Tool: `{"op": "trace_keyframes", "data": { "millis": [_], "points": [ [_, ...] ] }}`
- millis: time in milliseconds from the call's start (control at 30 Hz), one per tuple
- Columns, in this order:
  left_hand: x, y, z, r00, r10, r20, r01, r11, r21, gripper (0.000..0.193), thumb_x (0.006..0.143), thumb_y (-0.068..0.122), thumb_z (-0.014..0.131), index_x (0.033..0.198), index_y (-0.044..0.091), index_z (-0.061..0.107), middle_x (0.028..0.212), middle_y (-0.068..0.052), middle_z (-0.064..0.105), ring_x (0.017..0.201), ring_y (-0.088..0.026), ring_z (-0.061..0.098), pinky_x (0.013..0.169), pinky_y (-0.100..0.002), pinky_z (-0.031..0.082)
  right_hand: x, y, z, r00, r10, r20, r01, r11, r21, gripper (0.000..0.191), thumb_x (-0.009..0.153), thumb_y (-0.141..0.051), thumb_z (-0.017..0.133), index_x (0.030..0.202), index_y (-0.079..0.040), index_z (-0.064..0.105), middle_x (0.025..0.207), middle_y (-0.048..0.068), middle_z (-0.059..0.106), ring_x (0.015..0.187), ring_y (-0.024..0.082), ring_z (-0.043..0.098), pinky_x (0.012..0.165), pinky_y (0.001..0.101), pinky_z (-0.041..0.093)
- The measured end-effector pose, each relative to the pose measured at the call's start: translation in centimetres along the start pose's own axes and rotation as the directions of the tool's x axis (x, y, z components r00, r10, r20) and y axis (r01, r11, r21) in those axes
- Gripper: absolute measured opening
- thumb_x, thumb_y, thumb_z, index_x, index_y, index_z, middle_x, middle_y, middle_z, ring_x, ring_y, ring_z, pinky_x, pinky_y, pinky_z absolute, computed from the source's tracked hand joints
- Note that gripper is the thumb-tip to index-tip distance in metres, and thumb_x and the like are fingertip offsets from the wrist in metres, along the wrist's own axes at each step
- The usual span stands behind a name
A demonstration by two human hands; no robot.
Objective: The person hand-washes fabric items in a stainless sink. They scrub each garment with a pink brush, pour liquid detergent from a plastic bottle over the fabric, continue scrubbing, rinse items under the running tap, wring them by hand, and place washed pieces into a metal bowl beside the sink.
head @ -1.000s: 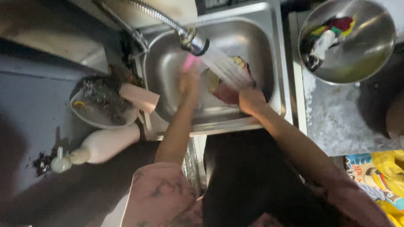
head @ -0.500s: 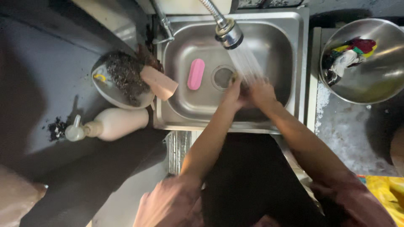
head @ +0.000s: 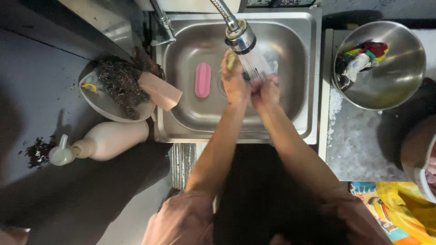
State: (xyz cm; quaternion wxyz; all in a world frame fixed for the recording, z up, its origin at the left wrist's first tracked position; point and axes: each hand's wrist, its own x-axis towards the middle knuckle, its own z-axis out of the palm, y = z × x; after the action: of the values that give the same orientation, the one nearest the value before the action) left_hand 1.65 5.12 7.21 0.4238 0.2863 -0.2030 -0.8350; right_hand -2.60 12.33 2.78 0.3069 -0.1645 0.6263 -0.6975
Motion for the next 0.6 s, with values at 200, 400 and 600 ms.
{"op": "trace_keyframes", "data": {
  "millis": [200, 400, 600],
  "points": [
    [-4.1, 2.7, 2.7, 0.647, 0.222, 0.729, -0.76, 0.269, 0.592, 0.024, 0.079, 0.033, 0.081, 0.082, 0.011, 0.071, 0.081, -0.007, 0.071, 0.076, -0.024, 0.07, 0.072, -0.037, 0.055, 4.3, -3.0, -4.3, 0.834, 0.26, 0.486, -0.316, 0.948, 0.035, 0.029, 0.096, -0.014, 0.071, 0.119, -0.007, 0.056, 0.097, 0.01, 0.06, 0.077, 0.022, 0.063, 0.067, 0.0369, 0.05],
    [-2.4, -1.3, 0.5, 0.146, -0.316, 0.938, -0.987, -0.105, 0.119, 0.022, 0.085, 0.034, 0.074, 0.075, 0.018, 0.063, 0.08, -0.004, 0.063, 0.081, -0.025, 0.063, 0.087, -0.045, 0.053, 10.6, -5.4, -3.0, 0.608, 0.479, 0.633, 0.076, 0.759, -0.647, 0.023, 0.099, -0.017, 0.07, 0.114, -0.008, 0.055, 0.087, 0.008, 0.059, 0.069, 0.021, 0.059, 0.059, 0.0355, 0.046],
    [0.8, -7.1, 0.5, 0.535, -0.662, 0.524, -0.843, -0.462, 0.276, 0.014, 0.088, 0.029, 0.068, 0.092, 0.016, 0.063, 0.098, -0.005, 0.062, 0.099, -0.026, 0.061, 0.097, -0.046, 0.049, 7.0, -0.7, -2.2, 0.907, 0.27, 0.322, -0.254, 0.963, -0.09, 0.02, 0.101, -0.02, 0.07, 0.108, -0.009, 0.055, 0.077, 0.005, 0.057, 0.061, 0.019, 0.056, 0.051, 0.0341, 0.042]
  ]
}}
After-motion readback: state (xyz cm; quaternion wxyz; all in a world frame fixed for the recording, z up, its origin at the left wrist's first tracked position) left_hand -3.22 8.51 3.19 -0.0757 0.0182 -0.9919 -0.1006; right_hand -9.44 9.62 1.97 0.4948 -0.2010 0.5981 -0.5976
